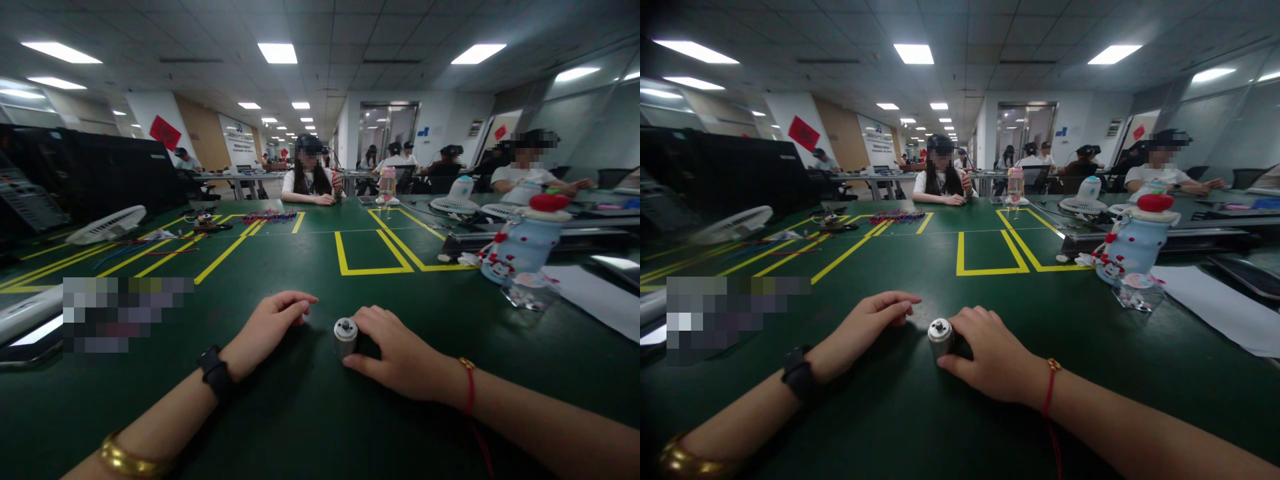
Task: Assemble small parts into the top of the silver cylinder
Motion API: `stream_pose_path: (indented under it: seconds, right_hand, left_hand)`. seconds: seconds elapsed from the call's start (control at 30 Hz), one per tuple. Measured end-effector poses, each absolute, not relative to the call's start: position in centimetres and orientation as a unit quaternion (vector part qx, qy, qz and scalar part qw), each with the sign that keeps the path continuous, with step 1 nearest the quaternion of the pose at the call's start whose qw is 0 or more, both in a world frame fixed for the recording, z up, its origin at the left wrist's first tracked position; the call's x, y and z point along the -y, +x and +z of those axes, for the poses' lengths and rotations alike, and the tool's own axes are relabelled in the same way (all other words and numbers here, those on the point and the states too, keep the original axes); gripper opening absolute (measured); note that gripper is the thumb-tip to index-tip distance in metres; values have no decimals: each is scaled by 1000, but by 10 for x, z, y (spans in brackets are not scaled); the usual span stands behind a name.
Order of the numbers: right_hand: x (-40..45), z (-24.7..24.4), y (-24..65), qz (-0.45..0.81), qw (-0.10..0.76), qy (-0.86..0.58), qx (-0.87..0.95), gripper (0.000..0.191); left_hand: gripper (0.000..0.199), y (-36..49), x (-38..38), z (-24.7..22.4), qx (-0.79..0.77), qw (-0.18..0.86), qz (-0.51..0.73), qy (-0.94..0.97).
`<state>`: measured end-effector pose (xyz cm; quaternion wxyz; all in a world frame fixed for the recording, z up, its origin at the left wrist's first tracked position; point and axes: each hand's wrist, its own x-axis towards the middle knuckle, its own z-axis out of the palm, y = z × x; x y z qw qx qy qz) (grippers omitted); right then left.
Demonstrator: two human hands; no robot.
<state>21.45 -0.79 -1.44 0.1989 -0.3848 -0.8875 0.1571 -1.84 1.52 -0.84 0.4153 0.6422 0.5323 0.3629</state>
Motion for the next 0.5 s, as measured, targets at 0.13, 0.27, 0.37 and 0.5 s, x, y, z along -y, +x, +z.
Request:
stream_pose_path:
  seconds: [0.13, 0.27, 0.37, 0.5]
  right_hand:
    - [8, -14, 215, 161, 199, -387, 886, 26]
    - [8, -14, 214, 159, 199, -387, 886, 25]
    - [8, -15, 214, 151, 198, -386, 888, 27]
    - [8, -15, 214, 152, 198, -386, 888, 26]
  left_hand:
    - [29, -18, -15, -8, -530, 432, 359, 635]
    - [28, -18, -14, -8, -524, 433, 347, 646]
    - [29, -18, -13, -8, -527, 430, 344, 647]
    - [29, -18, -13, -8, -530, 427, 343, 647]
